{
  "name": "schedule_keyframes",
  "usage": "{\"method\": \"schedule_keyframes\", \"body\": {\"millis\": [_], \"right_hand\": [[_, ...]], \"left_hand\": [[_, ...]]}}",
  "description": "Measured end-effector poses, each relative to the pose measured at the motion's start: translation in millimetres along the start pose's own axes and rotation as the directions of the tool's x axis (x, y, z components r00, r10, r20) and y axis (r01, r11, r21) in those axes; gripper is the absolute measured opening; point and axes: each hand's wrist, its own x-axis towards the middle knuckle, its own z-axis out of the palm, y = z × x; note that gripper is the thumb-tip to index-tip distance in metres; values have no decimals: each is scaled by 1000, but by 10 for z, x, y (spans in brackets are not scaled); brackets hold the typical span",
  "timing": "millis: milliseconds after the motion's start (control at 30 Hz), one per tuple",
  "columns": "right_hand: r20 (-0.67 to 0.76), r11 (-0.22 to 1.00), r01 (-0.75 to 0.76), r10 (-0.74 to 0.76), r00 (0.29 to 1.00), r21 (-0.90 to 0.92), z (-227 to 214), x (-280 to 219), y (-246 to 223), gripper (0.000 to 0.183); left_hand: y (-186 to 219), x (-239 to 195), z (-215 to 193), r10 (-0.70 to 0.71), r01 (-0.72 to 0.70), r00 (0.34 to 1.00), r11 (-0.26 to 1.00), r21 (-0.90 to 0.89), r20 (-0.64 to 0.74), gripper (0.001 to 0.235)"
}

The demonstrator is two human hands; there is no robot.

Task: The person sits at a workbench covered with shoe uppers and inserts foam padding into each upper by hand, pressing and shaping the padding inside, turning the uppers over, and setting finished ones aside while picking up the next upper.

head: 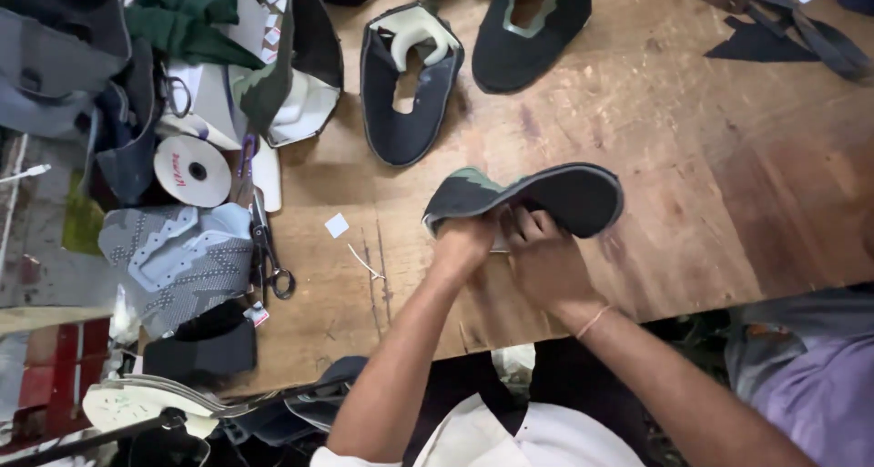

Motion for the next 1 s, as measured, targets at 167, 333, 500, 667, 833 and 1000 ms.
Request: {"method": "schedule_keyframes", "body": {"millis": [167,333,500,667,833,1000], "right_hand": [[-112,991,92,-81,990,99,129,-175,125,55],[-46,988,78,-72,996,133,104,-148,74,51],[24,993,51,-54,998,110,50,-39,71,48],[330,695,-373,203,922,615,165,288,473,39],[87,840,-53,6,996,540,-206,334,1024,20],[209,908,38,-137,968,417,119,419,1072,43]], "left_hand": [[-71,70,189,377,-380,761,919,108,-527,25],[186,-59,-122,251,-250,873,967,58,-419,22],[-61,-1,209,262,-335,857,938,-92,-444,27],[130,-152,82,241,-261,918,965,-23,-316,30],[117,-102,347,398,-327,827,915,236,-398,41],[261,-340,347,362,-307,921,900,310,-142,22]]}}
